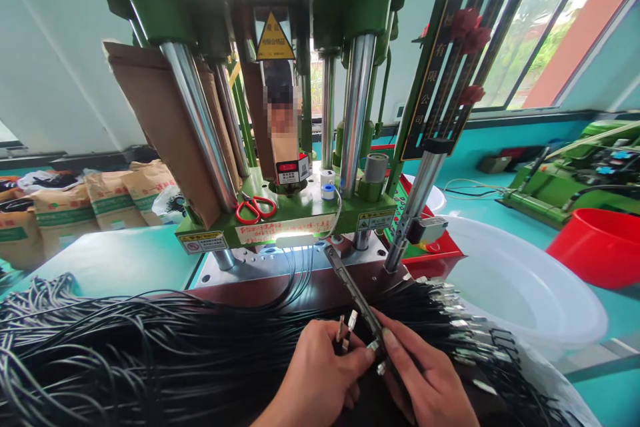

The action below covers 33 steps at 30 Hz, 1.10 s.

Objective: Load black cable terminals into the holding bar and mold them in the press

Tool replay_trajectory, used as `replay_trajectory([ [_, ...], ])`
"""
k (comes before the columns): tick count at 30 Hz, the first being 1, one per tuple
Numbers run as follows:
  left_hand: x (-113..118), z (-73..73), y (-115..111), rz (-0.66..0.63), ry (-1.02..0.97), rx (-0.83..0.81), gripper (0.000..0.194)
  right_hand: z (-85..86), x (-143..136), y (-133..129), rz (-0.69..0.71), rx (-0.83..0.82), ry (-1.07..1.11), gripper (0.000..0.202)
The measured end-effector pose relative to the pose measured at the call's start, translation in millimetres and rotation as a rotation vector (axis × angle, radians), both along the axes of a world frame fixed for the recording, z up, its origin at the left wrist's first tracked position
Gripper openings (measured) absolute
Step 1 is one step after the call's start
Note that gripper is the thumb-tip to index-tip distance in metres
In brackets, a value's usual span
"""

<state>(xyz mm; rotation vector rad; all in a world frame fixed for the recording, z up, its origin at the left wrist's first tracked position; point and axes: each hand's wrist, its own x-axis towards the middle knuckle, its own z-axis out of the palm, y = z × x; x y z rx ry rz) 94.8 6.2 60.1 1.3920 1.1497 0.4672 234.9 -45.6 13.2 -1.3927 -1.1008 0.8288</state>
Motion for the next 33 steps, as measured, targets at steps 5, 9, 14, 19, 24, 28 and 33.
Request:
replay_trajectory([
  [5, -2, -5.6, 1, -0.005, -0.017, 0.004, 0.02, 2.1, 1, 3, 0.058, 0.05, -0.075, 0.036],
  [9, -10, -2.8, 3, 0.068, -0.104, 0.011, 0.025, 8.1, 2, -2, 0.054, -0.139, 0.207, 0.05],
  [14, -28, 2.6, 4, 0.152, -0.348, -0.053, 0.027, 14.7, 4, -11, -0.087, -0.17, 0.443, 0.05],
  [19, -37, -7.8, -3, 0.029, -0.392, -0.164, 0.026, 17.6, 2, -13, -0.093, -0.202, 0.501, 0.052],
  [24, -32, -17.6, -5, 0.162, -0.425, -0.192, 0.041, 14.0, 4, -12, -0.097, -0.183, 0.452, 0.049],
  [28, -28, -15.3, -5, 0.158, -0.382, -0.079, 0.038, 5.9, 10, -12, -0.083, -0.155, 0.378, 0.048],
  [33, -24, -11.1, -9, 0.123, -0.276, -0.122, 0.037, 1.8, 13, -12, -0.02, -0.171, 0.392, 0.051],
])
